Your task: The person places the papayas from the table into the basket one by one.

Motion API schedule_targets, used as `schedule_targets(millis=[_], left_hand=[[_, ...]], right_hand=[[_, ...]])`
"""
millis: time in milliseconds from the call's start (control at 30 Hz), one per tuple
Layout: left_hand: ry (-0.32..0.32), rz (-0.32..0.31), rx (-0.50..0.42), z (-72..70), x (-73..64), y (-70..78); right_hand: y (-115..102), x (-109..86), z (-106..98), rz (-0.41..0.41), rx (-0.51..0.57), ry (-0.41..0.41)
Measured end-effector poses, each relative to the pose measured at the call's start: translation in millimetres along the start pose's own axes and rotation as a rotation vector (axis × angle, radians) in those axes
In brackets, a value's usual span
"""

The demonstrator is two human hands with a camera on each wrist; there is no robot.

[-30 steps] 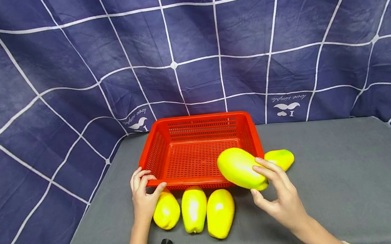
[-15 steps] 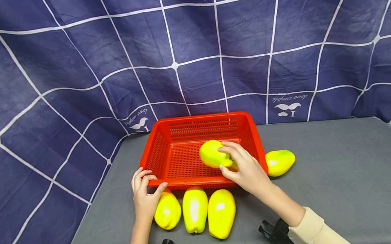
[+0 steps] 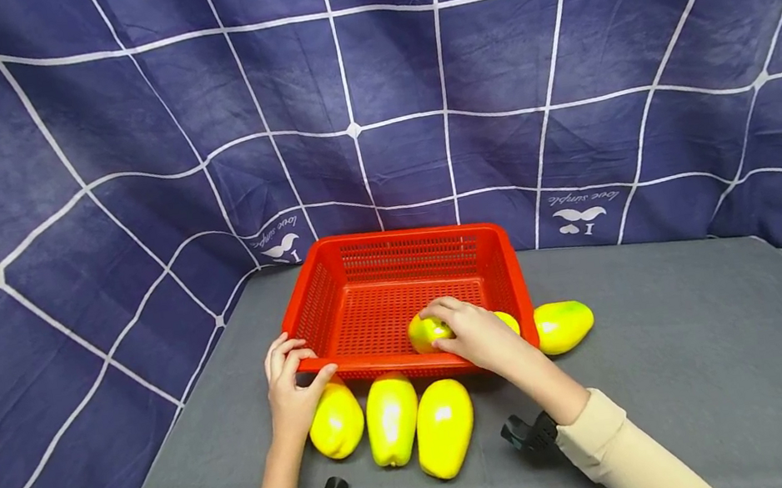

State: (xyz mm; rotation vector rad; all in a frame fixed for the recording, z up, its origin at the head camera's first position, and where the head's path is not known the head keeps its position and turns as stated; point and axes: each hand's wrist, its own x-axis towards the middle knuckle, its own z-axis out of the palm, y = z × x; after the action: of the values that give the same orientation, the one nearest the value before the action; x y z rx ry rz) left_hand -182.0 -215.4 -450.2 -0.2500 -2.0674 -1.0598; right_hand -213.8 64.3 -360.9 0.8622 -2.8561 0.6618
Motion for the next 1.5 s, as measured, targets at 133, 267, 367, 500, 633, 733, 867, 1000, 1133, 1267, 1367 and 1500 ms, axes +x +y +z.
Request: schedule_targets(millis=[133,267,367,500,633,733,867,1000,1133,1267,1367,1500], left_hand=[[0.004,0.005,-0.010,0.8,0.7,0.3],[0.009,0.012,-0.011,1.1,0.7,0.7],[0.009,0.008,-0.015,0.2,0.2,1.3],[0.004,-0.005,-0.011,-1.0,0.0,2.3],[-0.001,-0.012,-0.010,-1.2,-0.3,2.5],[-0.001,-0.017,-0.011,-1.3,-0.9,2.4],[0.000,-0.014,-0.009,-1.5,-1.0,2.3],[0.001,-0.005,-0.011,-1.1,-0.2,1.9],[0.004,0.004,-0.008,-0.8,0.6,0.8],[0.005,0.007,-0.007,-0.9,1.2,0.2],[0.003,0.004,-0.011,-0.9,1.0,-0.5],[0.001,-0.001,-0.015,-0.7,-0.2,-0.7]], right_hand=[[-1.2,2.1,-0.9,0.014,-0.003,-0.036],[-2.1,1.3,-1.7,0.004,0.004,-0.027],[-4.1,-1.8,-1.5,-0.016,0.007,-0.013],[-6.7,-7.0,-0.3,-0.026,0.007,0.009],[-6.3,-13.4,1.8,0.008,0.029,0.039],[-4.8,-20.3,2.6,0.022,0.042,0.081],[-2.9,-32.3,2.6,0.017,0.062,0.181],[-0.5,-45.8,2.4,0.014,0.081,0.292],[4.4,-56.9,1.0,0.000,0.115,0.389],[14.9,-65.2,-0.9,-0.006,0.155,0.494],[27.6,-70.6,-0.6,0.014,0.187,0.570],[48.4,-76.4,-0.2,0.047,0.227,0.657]])
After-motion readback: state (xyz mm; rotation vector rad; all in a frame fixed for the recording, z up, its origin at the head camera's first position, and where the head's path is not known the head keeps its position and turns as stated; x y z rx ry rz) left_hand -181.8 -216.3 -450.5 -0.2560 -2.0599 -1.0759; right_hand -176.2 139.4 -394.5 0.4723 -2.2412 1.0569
